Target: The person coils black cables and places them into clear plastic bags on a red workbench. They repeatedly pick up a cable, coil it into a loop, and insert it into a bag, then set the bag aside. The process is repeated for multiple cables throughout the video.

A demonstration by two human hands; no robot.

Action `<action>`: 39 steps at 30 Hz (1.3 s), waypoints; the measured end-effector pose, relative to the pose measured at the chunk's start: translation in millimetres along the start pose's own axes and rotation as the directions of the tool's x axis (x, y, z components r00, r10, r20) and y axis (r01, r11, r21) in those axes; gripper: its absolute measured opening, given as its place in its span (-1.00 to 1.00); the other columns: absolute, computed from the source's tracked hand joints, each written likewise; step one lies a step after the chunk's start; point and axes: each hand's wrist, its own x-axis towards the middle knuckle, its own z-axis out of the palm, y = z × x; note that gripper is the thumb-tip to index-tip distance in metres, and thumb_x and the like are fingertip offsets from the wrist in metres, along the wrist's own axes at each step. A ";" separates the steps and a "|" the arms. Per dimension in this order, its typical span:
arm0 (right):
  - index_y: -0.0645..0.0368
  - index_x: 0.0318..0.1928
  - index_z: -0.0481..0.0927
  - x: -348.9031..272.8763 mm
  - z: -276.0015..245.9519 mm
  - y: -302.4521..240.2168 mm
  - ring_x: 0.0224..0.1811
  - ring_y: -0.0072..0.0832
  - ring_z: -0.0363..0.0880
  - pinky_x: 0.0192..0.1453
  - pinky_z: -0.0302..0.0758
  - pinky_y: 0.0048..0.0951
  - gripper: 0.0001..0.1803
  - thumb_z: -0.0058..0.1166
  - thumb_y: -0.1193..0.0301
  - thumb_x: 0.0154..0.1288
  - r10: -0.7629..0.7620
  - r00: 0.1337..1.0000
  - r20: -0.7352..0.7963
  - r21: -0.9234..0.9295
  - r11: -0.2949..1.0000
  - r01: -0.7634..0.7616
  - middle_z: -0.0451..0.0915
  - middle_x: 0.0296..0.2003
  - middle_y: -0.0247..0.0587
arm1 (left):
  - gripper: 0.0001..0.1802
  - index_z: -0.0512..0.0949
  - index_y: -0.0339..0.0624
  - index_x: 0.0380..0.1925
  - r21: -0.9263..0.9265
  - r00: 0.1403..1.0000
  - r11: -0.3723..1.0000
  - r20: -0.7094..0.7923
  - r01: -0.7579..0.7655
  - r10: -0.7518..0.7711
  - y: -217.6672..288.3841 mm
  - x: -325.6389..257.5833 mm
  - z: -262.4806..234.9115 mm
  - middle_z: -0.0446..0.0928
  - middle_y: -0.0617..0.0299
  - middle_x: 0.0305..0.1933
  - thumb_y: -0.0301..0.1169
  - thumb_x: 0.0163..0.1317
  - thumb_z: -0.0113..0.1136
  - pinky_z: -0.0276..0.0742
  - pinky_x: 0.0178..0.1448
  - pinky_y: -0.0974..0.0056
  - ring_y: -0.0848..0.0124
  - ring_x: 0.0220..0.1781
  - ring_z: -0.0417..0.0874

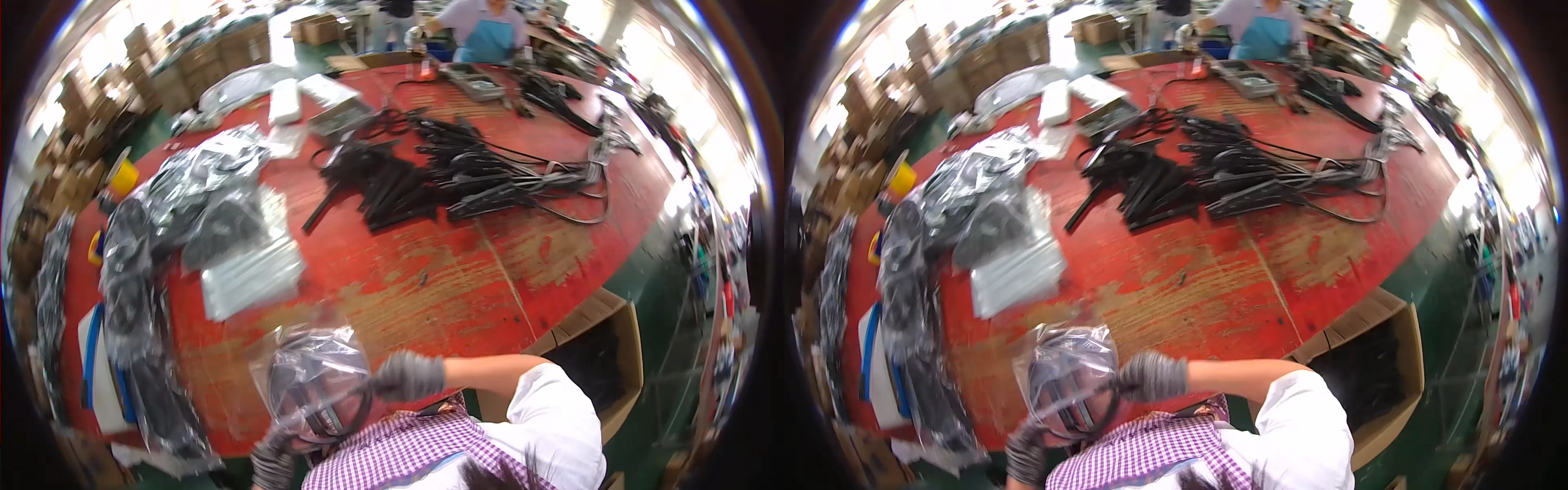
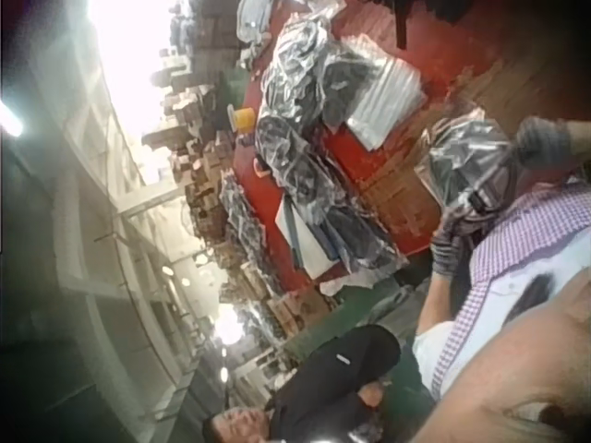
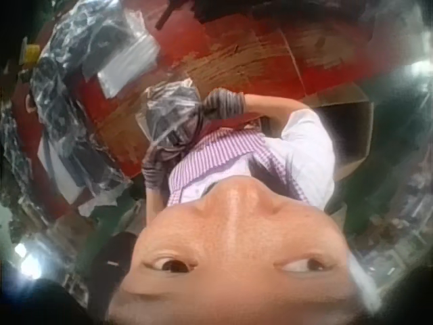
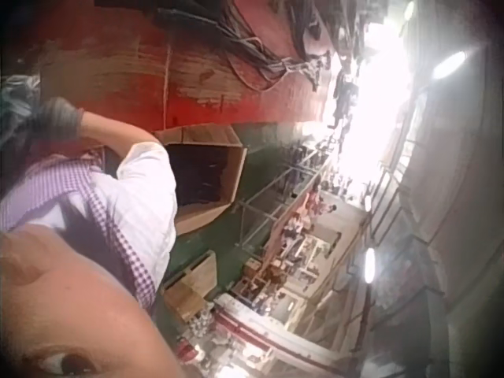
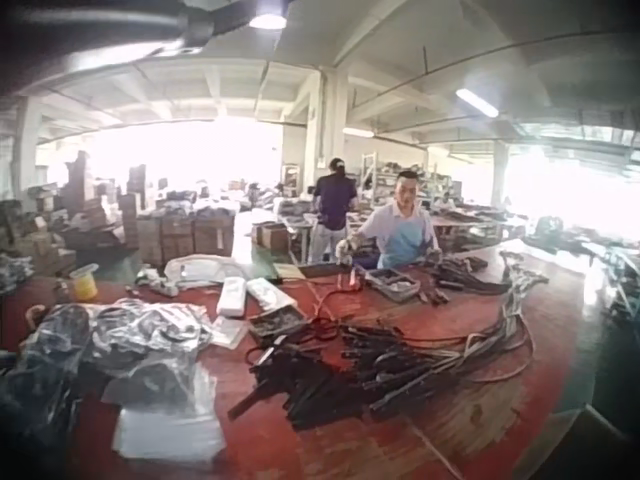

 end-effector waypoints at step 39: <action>0.04 -0.19 0.54 -82.4 -158.0 149.7 -0.18 -0.21 0.52 -0.09 0.44 -0.22 -0.71 -0.09 0.29 0.08 0.444 0.667 -0.598 -0.675 0.169 -0.718 0.57 -0.26 -0.17 | -0.87 0.54 -0.19 -0.36 0.404 0.977 0.889 0.094 -0.213 0.191 -45.8 159.0 63.9 0.55 0.00 -0.37 -0.46 0.07 0.07 0.49 -0.20 0.16 0.10 -0.31 0.58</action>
